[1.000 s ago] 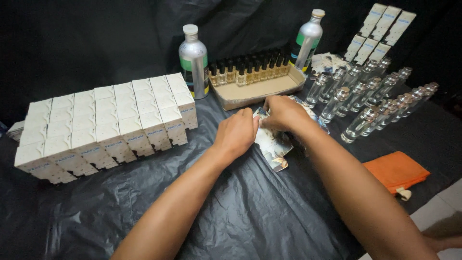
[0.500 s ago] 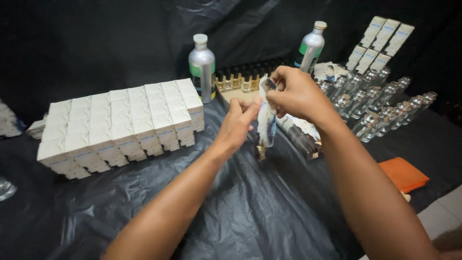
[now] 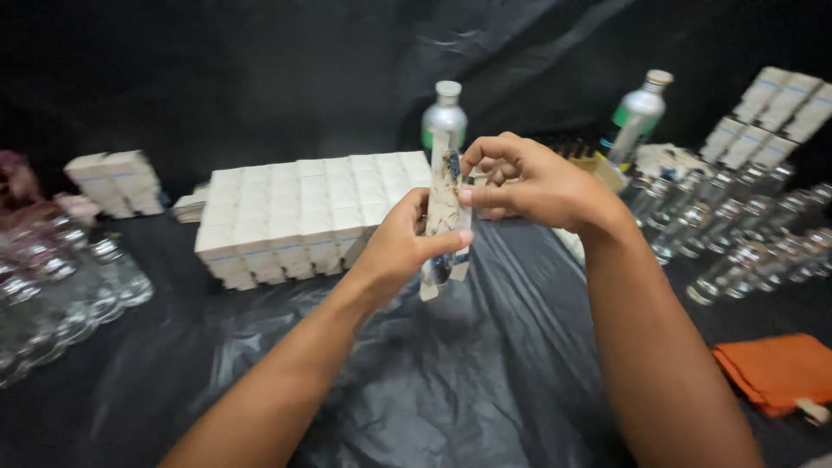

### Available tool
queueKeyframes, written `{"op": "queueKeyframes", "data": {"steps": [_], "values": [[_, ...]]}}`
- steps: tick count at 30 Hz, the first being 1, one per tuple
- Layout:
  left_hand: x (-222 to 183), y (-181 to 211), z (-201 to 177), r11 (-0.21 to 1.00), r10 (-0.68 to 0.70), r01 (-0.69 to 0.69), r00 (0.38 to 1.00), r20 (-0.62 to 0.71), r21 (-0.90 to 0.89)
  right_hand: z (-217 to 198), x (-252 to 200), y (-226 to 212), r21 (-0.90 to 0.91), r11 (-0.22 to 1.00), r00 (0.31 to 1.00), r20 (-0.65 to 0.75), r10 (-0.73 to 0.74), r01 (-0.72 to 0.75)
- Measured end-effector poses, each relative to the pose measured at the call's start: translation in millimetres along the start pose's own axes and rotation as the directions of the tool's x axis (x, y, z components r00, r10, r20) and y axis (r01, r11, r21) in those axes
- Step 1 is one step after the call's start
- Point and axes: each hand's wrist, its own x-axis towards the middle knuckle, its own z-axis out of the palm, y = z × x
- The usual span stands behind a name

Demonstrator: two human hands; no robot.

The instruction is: Assembling cardboard perfume boxes and inserting perfume bottles into them.

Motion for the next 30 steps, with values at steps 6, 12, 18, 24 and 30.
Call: {"op": "queueKeyframes", "data": {"steps": [6, 12, 18, 24, 30], "values": [[-18.1, 1.1, -33.1, 0.995, 0.017, -0.03, 0.991, -0.135, -0.097, 35.9, 27.2, 1.2, 0.005, 0.992, 0.992, 0.023, -0.123, 0.123], [-21.8, 3.9, -61.5, 0.996, 0.087, -0.083, 0.953, -0.292, 0.026, 73.9, 36.2, 2.5, 0.232, 0.949, 0.974, 0.028, -0.224, 0.212], [-41.5, 32.0, -65.1, 0.983, 0.185, -0.168, 0.916, -0.355, 0.079, 90.0, 54.7, 22.5, 0.364, 0.9, 0.97, -0.046, -0.239, 0.239], [-37.2, 18.3, -76.2, 0.973, 0.223, -0.171, 0.876, -0.427, 0.156, 95.3, 50.6, 24.8, 0.381, 0.899, 0.956, 0.1, -0.275, 0.218], [-40.8, 26.8, -70.7, 0.975, 0.221, -0.196, 0.859, -0.462, 0.103, 97.0, 44.4, 27.3, 0.358, 0.926, 0.939, 0.26, -0.224, 0.122]]}}
